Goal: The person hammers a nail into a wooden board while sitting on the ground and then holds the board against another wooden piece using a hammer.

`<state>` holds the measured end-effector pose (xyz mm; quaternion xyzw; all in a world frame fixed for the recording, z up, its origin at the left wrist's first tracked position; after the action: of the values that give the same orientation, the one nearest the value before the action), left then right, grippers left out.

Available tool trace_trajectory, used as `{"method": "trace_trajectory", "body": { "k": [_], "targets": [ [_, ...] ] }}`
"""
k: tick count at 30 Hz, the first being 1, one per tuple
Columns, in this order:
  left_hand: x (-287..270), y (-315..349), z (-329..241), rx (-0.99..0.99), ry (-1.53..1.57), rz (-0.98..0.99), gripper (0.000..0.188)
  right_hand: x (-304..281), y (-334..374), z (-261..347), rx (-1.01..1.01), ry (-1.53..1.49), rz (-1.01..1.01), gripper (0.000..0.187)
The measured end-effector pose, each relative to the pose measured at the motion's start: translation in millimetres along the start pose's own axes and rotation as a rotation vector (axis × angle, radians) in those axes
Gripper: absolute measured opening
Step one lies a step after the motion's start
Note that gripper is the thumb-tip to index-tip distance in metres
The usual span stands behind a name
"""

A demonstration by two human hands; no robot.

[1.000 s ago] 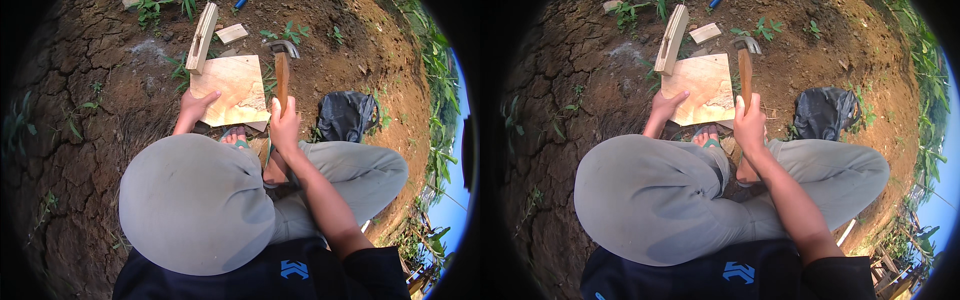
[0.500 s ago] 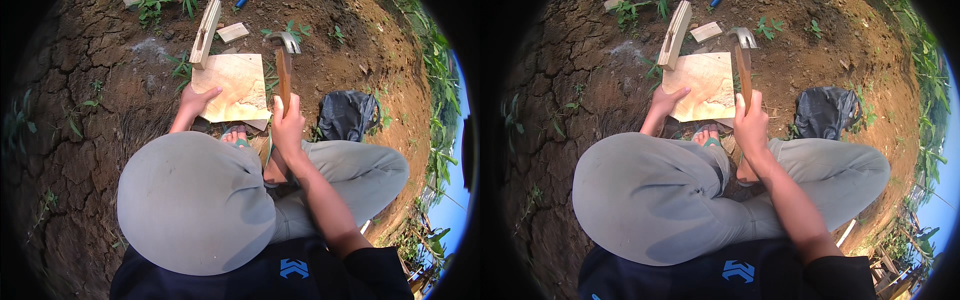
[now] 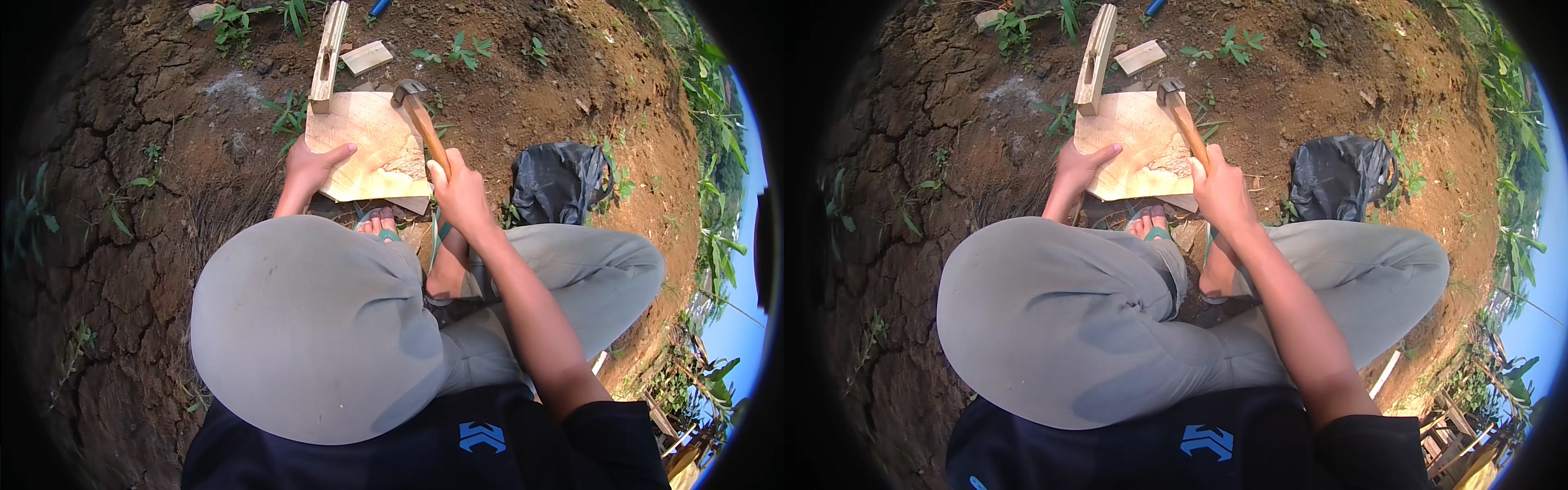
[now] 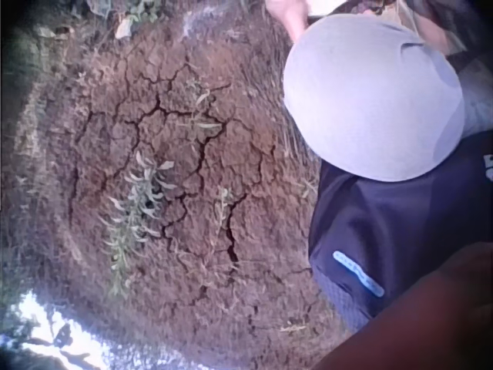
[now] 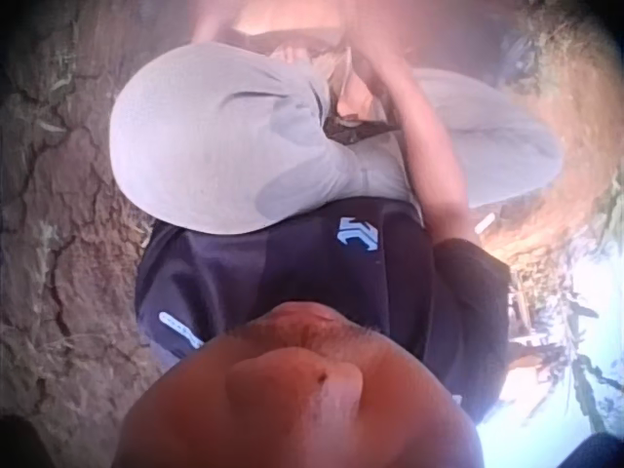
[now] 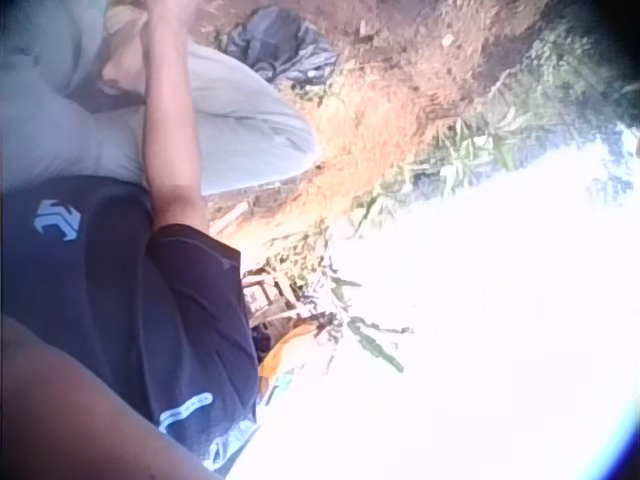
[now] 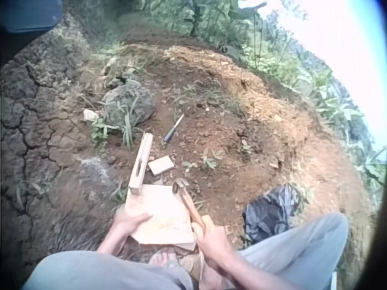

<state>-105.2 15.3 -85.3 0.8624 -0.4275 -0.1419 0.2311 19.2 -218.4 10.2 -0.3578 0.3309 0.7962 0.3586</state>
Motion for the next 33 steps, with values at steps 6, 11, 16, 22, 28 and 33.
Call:
{"method": "trace_trajectory", "body": {
  "k": [6,11,16,22,28,33],
  "targets": [
    [-1.5,-4.1,15.4,-0.013,0.044,-0.031,0.054,-28.0,18.7,26.4,0.096,-0.324,-0.327,0.022],
    [0.7,-6.7,-2.5,0.006,-0.117,-0.004,0.053,0.0,-0.7,0.7,0.057,-0.071,-0.051,0.017],
    [0.6,-7.6,18.7,-0.027,0.005,0.001,0.053,-20.9,19.0,25.1,0.024,-0.267,-0.307,0.019],
    [3.4,-6.3,7.3,-0.015,-0.003,0.020,0.053,-4.6,9.1,1.4,0.170,-0.059,-0.084,0.025],
    [-0.1,-4.0,12.8,-0.037,-0.054,-0.027,0.053,-22.9,13.3,19.8,0.059,-0.238,-0.264,0.024],
    [-6.2,2.3,4.2,-0.012,-0.055,-0.022,0.056,7.2,19.9,-2.4,0.187,-0.276,-0.132,0.026]
  ]
}}
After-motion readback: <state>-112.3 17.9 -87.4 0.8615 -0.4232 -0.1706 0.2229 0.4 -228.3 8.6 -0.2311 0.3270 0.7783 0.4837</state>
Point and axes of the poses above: each hand's wrist, its own y-axis away from the middle knuckle, its own x-axis out of the palm, z = x × y, the point moved 5 cm from there along -y, towards the middle knuckle, and after that the axes turned 1 degree about -z, right-handed, at the moved point
